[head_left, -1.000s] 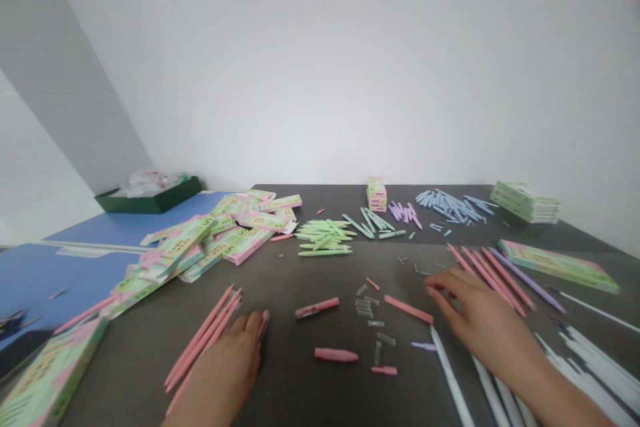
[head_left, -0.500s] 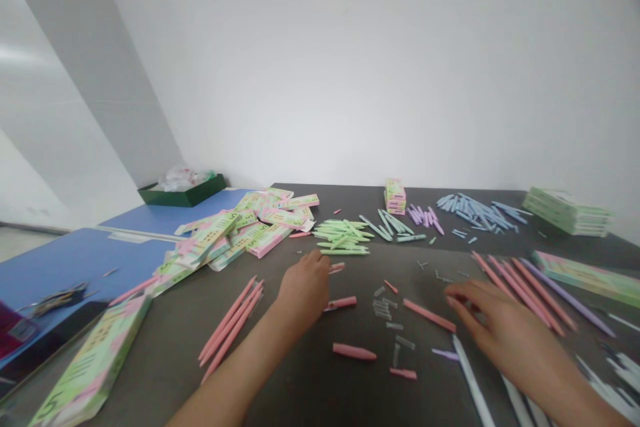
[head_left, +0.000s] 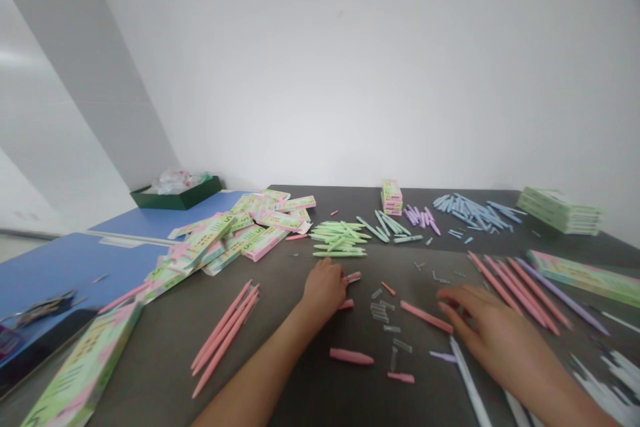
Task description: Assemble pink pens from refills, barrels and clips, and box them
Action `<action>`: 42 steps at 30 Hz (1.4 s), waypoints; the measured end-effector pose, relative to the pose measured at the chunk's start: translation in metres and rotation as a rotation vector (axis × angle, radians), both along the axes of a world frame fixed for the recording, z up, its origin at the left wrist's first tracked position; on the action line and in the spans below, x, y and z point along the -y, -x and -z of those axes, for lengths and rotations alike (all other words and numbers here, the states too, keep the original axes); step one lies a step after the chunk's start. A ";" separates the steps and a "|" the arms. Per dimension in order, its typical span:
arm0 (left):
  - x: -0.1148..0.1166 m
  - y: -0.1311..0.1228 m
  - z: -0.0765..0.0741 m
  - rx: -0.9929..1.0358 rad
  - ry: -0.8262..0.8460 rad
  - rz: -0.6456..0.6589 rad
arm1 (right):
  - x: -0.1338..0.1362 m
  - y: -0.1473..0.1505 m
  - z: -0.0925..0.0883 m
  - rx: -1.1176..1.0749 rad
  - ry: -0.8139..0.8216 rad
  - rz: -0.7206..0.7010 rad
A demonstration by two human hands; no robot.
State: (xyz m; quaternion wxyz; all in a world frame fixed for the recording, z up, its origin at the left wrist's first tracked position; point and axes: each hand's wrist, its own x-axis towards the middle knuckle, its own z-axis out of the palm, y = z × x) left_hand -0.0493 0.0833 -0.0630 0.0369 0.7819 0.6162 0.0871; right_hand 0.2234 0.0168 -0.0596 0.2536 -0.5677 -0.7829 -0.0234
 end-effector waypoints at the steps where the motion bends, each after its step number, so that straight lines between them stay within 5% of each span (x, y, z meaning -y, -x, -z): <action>1: 0.001 -0.001 -0.002 0.010 -0.007 0.006 | 0.000 0.000 0.000 0.004 0.013 0.002; 8: 0.023 -0.014 -0.022 0.099 -0.079 0.087 | 0.000 0.000 0.001 0.001 0.069 0.003; 13: 0.036 -0.021 -0.021 0.131 -0.045 0.164 | -0.001 0.002 -0.001 -0.008 0.081 -0.014; 23: 0.002 0.016 -0.031 0.219 -0.041 0.071 | 0.002 0.011 -0.018 0.046 0.126 0.035; 28: -0.007 0.021 -0.022 0.226 -0.003 0.070 | 0.003 0.013 -0.022 0.039 0.146 0.048; 42: 0.013 -0.030 -0.004 0.112 -0.048 0.372 | 0.004 0.017 -0.025 0.015 0.185 0.077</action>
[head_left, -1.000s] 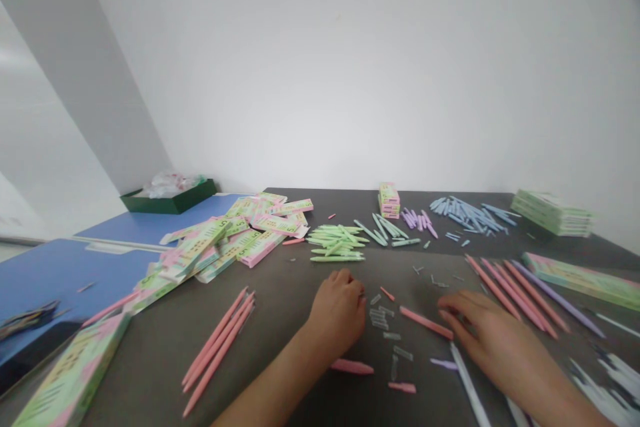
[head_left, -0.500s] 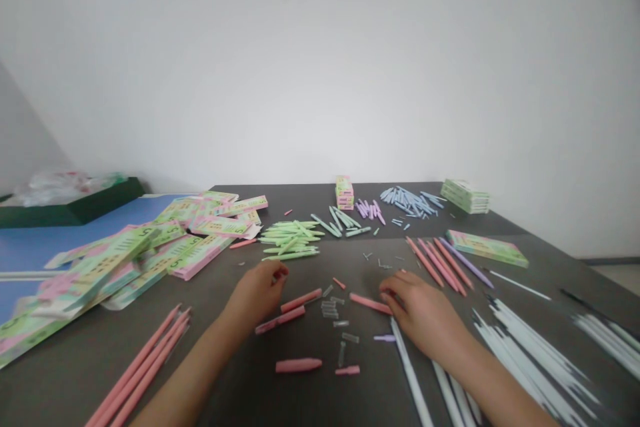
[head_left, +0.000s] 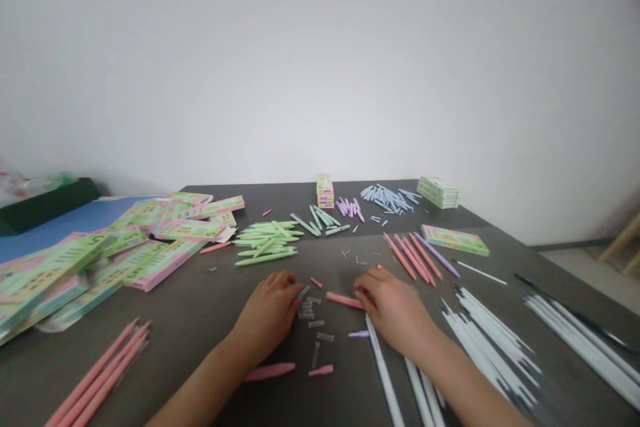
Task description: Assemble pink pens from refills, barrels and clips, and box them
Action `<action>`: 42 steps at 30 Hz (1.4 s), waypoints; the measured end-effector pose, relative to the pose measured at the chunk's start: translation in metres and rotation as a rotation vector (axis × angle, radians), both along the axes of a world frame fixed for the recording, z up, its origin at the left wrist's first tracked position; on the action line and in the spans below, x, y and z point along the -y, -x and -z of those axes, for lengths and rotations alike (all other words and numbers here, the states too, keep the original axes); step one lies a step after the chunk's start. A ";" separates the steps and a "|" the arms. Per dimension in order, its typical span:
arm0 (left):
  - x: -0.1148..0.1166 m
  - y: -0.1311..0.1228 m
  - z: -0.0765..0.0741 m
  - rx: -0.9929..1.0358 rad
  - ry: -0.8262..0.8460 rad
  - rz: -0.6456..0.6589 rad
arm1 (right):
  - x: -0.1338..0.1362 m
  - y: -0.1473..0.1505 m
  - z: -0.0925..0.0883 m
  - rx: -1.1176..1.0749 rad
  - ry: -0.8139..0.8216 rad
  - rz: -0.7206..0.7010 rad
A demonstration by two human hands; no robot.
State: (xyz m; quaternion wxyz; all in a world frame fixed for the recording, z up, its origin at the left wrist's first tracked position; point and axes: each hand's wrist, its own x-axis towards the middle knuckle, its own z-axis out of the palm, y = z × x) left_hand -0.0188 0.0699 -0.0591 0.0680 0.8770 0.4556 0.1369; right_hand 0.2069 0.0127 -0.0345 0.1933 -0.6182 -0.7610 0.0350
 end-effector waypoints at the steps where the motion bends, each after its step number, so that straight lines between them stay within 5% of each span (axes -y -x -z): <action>1: -0.001 -0.002 0.001 -0.009 -0.008 0.000 | 0.000 0.000 0.000 0.006 -0.001 -0.002; 15: -0.016 -0.013 0.012 0.012 -0.007 -0.033 | 0.001 0.003 0.000 0.040 -0.009 -0.008; 22: -0.020 -0.003 -0.002 0.211 0.047 -0.127 | 0.000 0.003 0.001 0.032 0.003 -0.010; 30: -0.018 0.017 -0.024 0.466 0.346 -0.207 | -0.001 0.004 0.005 -0.009 0.020 -0.009; 42: -0.009 0.021 -0.025 0.677 0.783 -0.141 | -0.039 0.035 0.015 -0.041 0.091 -0.026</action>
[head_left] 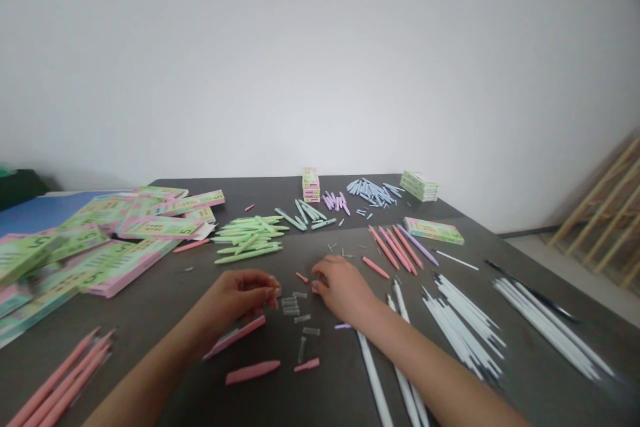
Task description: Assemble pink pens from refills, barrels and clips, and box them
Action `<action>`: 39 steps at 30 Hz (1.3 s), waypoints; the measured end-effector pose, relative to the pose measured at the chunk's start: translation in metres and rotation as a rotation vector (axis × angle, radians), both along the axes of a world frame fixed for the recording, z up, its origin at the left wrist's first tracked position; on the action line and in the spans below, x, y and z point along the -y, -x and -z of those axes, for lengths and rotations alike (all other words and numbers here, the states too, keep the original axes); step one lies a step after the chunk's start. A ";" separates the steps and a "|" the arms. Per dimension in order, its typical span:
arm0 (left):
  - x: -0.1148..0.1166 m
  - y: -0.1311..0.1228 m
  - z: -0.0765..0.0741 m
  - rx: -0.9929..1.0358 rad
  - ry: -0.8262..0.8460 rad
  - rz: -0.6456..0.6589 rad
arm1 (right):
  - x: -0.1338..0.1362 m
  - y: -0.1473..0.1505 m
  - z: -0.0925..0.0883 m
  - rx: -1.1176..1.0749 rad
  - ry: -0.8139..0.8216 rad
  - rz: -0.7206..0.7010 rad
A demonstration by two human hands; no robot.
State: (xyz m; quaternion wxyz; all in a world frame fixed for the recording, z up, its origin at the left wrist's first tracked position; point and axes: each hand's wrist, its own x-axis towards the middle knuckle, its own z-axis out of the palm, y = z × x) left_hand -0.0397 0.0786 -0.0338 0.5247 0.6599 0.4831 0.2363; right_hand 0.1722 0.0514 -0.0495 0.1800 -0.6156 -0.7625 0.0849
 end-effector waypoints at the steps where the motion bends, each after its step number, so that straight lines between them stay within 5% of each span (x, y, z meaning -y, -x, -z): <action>1: 0.000 0.001 0.000 0.004 0.001 0.000 | -0.006 0.006 0.001 0.006 0.013 -0.002; 9: -0.001 0.004 -0.002 -0.065 -0.205 -0.010 | -0.029 0.030 0.008 -0.009 0.075 0.096; 16: 0.011 -0.001 -0.010 -0.162 -0.525 0.021 | 0.013 0.021 -0.022 -0.260 -0.046 -0.047; 19: 0.020 -0.006 -0.013 -0.195 -0.613 0.095 | 0.028 0.016 -0.024 -0.583 -0.146 -0.140; 28: 0.029 -0.011 -0.018 -0.147 -0.619 0.140 | 0.037 0.014 -0.020 -0.918 -0.127 -0.060; 39: 0.030 -0.012 -0.017 -0.089 -0.606 0.110 | 0.040 0.013 -0.023 -0.927 -0.229 -0.089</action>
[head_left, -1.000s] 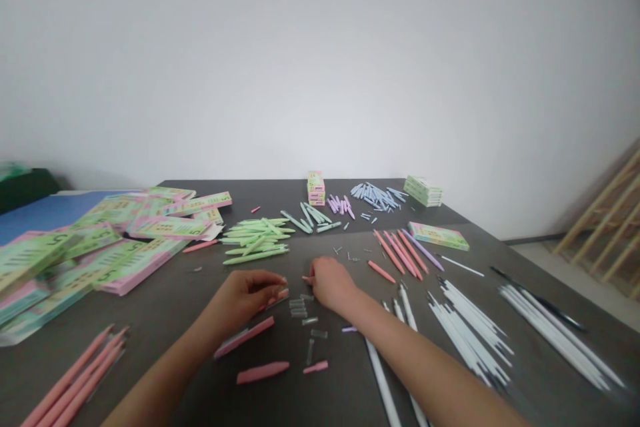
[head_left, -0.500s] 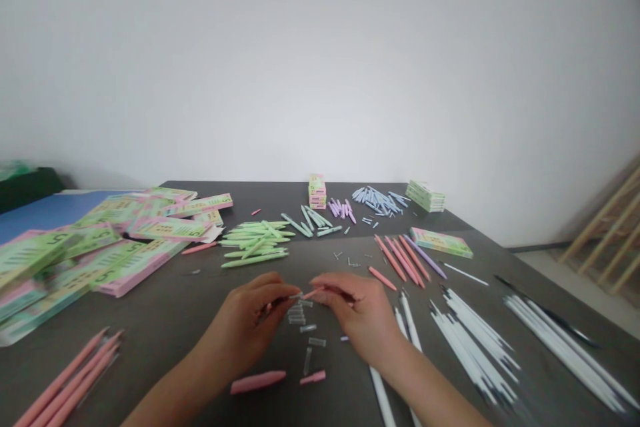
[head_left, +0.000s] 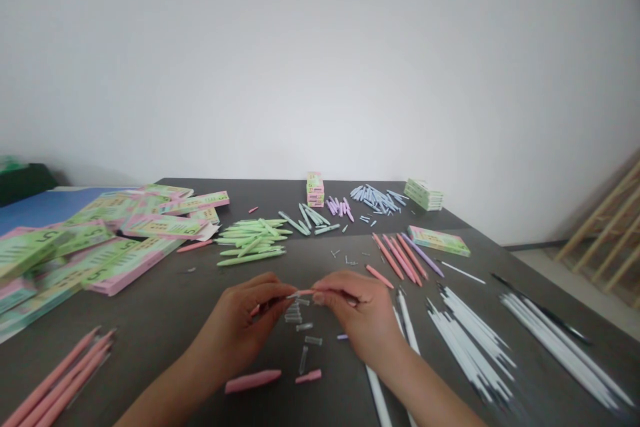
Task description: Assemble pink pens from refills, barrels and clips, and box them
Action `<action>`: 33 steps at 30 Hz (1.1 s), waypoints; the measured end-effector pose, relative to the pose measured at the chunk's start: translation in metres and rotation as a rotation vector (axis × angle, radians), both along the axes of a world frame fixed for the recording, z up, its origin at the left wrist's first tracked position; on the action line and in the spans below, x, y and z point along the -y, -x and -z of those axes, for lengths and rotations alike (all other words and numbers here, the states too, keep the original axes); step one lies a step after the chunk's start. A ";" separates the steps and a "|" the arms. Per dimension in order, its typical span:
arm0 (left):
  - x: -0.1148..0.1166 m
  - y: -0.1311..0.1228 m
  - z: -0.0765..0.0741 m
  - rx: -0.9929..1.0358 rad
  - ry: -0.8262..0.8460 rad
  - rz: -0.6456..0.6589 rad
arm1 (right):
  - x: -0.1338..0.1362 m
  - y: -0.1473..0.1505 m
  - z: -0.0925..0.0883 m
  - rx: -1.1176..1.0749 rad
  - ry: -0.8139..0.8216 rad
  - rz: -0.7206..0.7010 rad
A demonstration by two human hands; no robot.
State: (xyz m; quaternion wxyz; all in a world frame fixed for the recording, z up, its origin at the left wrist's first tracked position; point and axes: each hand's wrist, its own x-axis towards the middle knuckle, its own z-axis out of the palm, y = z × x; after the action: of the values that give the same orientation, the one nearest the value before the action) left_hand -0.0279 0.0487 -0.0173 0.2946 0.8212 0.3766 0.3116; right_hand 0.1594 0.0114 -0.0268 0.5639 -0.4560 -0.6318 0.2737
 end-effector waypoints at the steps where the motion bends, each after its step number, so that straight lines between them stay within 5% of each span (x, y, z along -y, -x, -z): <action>1: 0.000 0.000 -0.001 0.009 0.005 0.000 | 0.000 0.000 0.000 -0.020 0.017 0.004; 9: 0.003 0.000 -0.003 0.020 0.014 0.002 | 0.001 0.001 0.000 -0.027 0.014 -0.003; 16: 0.010 -0.002 -0.001 -0.044 -0.171 0.049 | 0.008 0.008 -0.002 0.132 -0.106 -0.049; 33: 0.018 0.001 0.007 -0.109 -0.391 0.068 | 0.004 0.017 0.012 -0.384 0.206 -0.107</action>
State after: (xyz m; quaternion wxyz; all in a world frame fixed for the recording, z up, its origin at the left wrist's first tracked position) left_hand -0.0294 0.0302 -0.0240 0.1191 0.8906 0.2963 0.3238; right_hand 0.1427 0.0074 -0.0392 0.6089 -0.4168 -0.5048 0.4481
